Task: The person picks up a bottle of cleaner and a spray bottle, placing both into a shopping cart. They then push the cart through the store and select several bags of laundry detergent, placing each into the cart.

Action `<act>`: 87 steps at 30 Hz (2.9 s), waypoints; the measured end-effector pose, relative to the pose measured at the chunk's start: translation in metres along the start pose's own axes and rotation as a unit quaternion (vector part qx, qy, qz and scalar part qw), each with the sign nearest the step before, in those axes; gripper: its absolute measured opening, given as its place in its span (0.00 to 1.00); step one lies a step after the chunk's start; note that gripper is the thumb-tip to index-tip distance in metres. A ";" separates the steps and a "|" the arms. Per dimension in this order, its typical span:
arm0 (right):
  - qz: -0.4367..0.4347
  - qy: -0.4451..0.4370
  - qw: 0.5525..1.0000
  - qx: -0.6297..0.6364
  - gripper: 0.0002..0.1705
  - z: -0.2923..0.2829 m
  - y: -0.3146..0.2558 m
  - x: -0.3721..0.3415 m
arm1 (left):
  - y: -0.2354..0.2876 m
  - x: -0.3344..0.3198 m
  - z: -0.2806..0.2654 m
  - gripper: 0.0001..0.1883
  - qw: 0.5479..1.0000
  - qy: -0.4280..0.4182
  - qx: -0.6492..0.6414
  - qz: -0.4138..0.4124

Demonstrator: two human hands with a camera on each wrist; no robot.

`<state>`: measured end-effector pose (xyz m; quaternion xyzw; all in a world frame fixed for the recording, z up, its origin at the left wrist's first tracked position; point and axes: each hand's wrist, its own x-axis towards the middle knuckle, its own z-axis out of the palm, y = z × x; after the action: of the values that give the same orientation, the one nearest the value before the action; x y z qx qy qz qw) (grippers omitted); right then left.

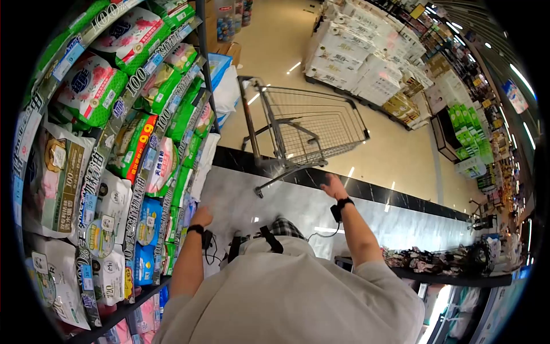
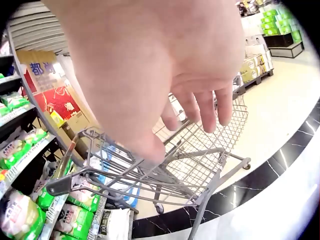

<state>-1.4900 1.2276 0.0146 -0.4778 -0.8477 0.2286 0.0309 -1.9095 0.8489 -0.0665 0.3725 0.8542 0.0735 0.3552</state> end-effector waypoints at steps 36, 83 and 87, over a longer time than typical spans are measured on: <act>0.158 0.140 0.976 0.051 0.45 0.104 -0.042 0.459 | 0.112 -0.193 0.101 0.24 0.837 0.088 -0.275 -0.464; 0.216 0.214 0.943 0.134 0.25 0.114 0.020 0.208 | 0.061 0.047 -0.083 0.25 0.966 0.027 -0.183 -0.178; 0.262 0.228 0.928 0.137 0.30 0.098 0.018 0.214 | -0.036 0.038 -0.038 0.20 0.986 -0.008 -0.108 -0.126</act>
<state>-1.6176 1.3769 -0.1160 -0.7134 -0.6226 0.2272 0.2278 -1.9733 0.8547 -0.0738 0.2221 0.8783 0.1170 0.4069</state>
